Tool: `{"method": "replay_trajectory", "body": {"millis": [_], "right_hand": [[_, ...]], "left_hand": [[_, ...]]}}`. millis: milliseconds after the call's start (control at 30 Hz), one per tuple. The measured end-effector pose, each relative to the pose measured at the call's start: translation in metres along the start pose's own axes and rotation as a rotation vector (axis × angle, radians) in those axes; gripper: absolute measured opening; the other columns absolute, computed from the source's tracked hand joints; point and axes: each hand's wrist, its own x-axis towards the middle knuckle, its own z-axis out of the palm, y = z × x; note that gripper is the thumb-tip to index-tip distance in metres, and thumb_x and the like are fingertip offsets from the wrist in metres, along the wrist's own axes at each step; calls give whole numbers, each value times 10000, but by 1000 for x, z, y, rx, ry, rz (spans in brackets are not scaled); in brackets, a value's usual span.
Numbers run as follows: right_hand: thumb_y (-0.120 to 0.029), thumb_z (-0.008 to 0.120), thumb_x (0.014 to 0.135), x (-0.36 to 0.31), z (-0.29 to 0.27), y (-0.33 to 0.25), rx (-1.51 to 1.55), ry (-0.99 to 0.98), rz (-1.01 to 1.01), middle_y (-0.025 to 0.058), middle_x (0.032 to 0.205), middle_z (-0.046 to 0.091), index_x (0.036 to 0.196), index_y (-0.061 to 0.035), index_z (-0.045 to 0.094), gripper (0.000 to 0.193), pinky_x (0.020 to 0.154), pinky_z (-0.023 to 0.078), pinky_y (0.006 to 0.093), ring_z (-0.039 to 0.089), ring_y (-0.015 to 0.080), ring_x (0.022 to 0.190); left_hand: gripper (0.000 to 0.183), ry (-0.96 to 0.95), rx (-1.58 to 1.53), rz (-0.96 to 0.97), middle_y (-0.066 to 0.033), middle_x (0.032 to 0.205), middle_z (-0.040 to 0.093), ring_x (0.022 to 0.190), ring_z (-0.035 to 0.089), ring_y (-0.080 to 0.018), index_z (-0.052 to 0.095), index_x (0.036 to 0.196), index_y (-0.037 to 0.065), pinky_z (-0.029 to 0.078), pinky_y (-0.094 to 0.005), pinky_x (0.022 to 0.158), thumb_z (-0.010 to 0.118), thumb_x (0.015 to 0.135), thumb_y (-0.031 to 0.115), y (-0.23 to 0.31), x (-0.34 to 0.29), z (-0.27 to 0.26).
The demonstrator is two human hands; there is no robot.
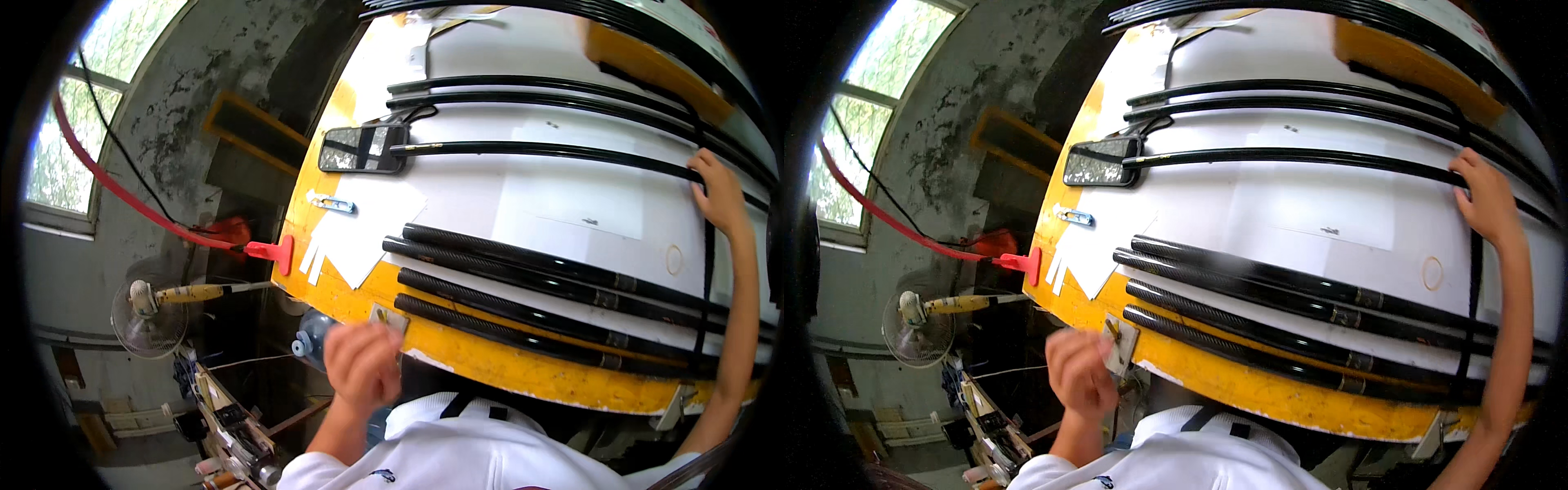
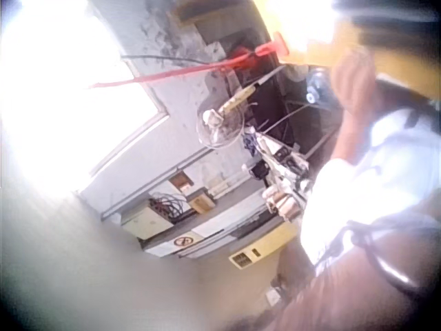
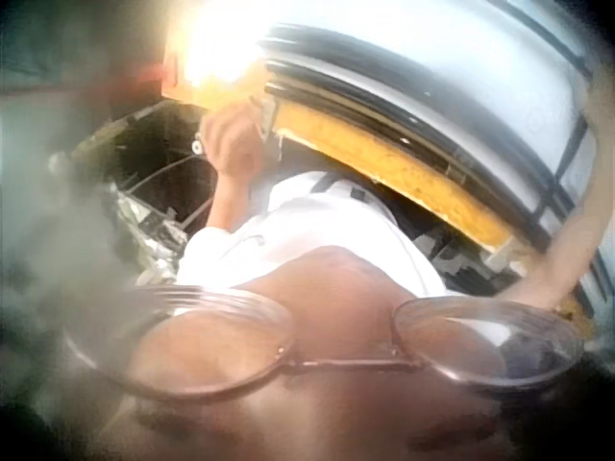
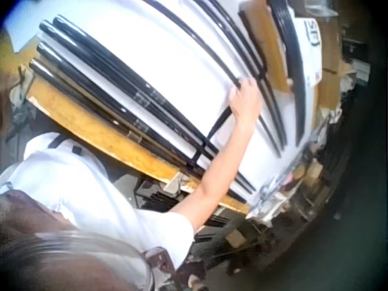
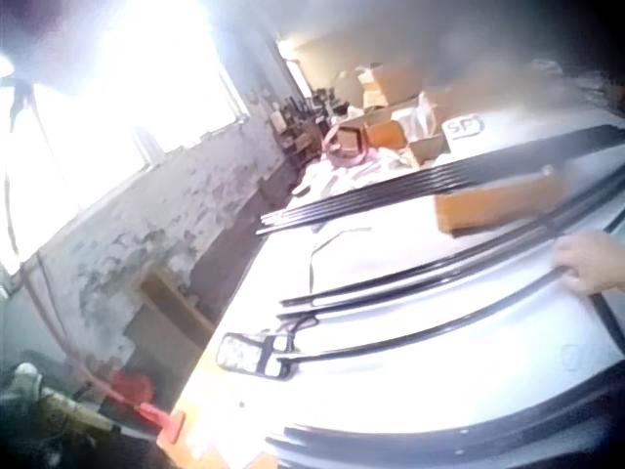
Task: The person peels stickers from a sheet and applies them to the ends of long carbon fiber tubes by hand, then smooths each sticker down and places the tube back on the workstation.
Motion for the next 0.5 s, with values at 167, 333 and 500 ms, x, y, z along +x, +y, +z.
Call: {"method": "replay_trajectory", "body": {"millis": [167,333,500], "right_hand": [[-16,572,859,43,15,-21,7,112,11,85,1209,548,1169,-52,557,313,856,463,383,595,266,1003],[-36,581,877,80,30,-44,-239,169,-46,78,1273,532,1250,-75,539,377,949,463,370,583,267,1093],[-13,609,846,97,46,-36,-231,168,1,71,1217,547,1179,-61,539,343,914,479,373,597,272,1064]], "left_hand": [[116,-84,-409,150,-35,815,632,735,595,-185,681,847,71,493,-264,609,696,732,68,30,-52,21],[256,-345,-643,88,-63,923,668,814,631,-226,662,947,55,527,-340,634,705,716,157,30,-74,42],[176,-297,-603,12,-47,852,667,774,634,-209,668,922,71,510,-318,594,665,752,114,24,-84,53]]}}
